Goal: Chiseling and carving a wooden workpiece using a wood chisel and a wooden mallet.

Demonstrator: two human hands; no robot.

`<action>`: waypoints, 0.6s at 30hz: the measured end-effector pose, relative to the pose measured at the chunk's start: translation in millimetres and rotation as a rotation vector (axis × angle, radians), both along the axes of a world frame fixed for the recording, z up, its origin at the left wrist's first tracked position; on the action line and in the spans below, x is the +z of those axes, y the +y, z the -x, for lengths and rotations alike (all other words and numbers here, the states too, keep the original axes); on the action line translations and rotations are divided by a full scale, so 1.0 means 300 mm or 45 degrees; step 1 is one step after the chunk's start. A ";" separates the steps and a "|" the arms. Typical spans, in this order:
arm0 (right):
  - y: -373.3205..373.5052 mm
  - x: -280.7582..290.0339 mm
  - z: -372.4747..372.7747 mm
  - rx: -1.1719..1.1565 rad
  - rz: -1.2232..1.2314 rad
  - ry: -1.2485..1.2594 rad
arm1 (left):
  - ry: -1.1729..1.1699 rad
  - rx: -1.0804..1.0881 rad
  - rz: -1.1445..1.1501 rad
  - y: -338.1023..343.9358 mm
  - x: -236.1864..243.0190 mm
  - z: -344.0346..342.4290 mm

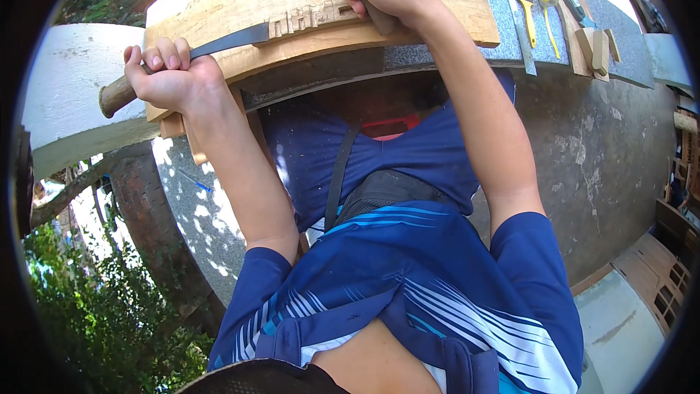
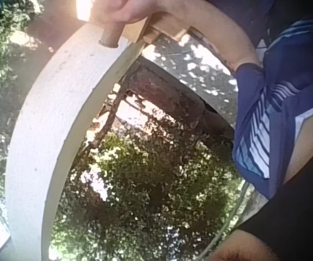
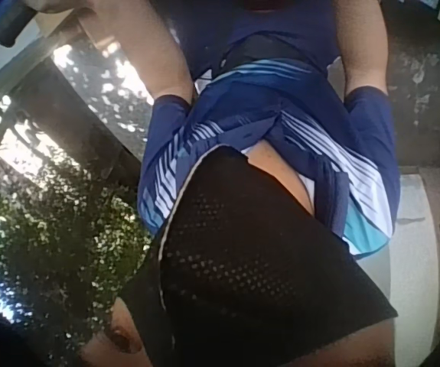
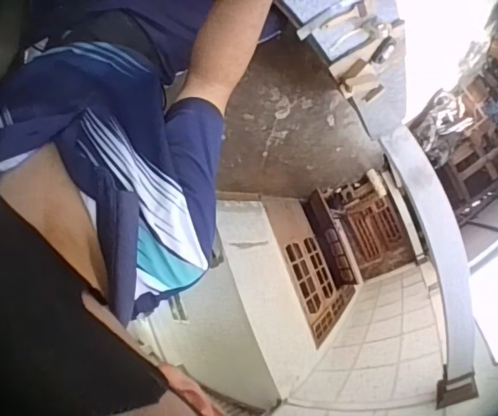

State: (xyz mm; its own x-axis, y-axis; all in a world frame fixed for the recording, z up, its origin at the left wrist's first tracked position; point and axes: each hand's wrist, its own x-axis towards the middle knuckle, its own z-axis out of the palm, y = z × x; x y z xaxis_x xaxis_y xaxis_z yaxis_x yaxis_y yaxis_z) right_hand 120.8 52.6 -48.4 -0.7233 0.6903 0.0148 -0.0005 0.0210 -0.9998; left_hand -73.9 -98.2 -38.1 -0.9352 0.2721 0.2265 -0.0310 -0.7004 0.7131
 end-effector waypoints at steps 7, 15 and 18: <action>-0.001 -0.001 0.001 -0.010 -0.013 -0.015 | 0.224 -0.003 0.036 0.017 0.043 -0.064; -0.031 0.091 -0.012 0.135 -0.163 -0.036 | 0.606 -0.077 0.101 0.060 0.066 -0.104; -0.075 0.333 -0.073 0.105 -0.532 -0.065 | 0.612 -0.075 0.141 0.072 0.090 -0.139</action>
State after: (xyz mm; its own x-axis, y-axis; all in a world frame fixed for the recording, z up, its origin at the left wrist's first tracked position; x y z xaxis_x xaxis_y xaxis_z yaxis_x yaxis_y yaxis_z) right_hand 142.7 30.2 51.6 -0.7832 0.5721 0.2437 0.0302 0.4265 -0.9040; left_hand -32.2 -76.5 -11.1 -0.7146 0.3678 0.5950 0.2824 -0.6265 0.7265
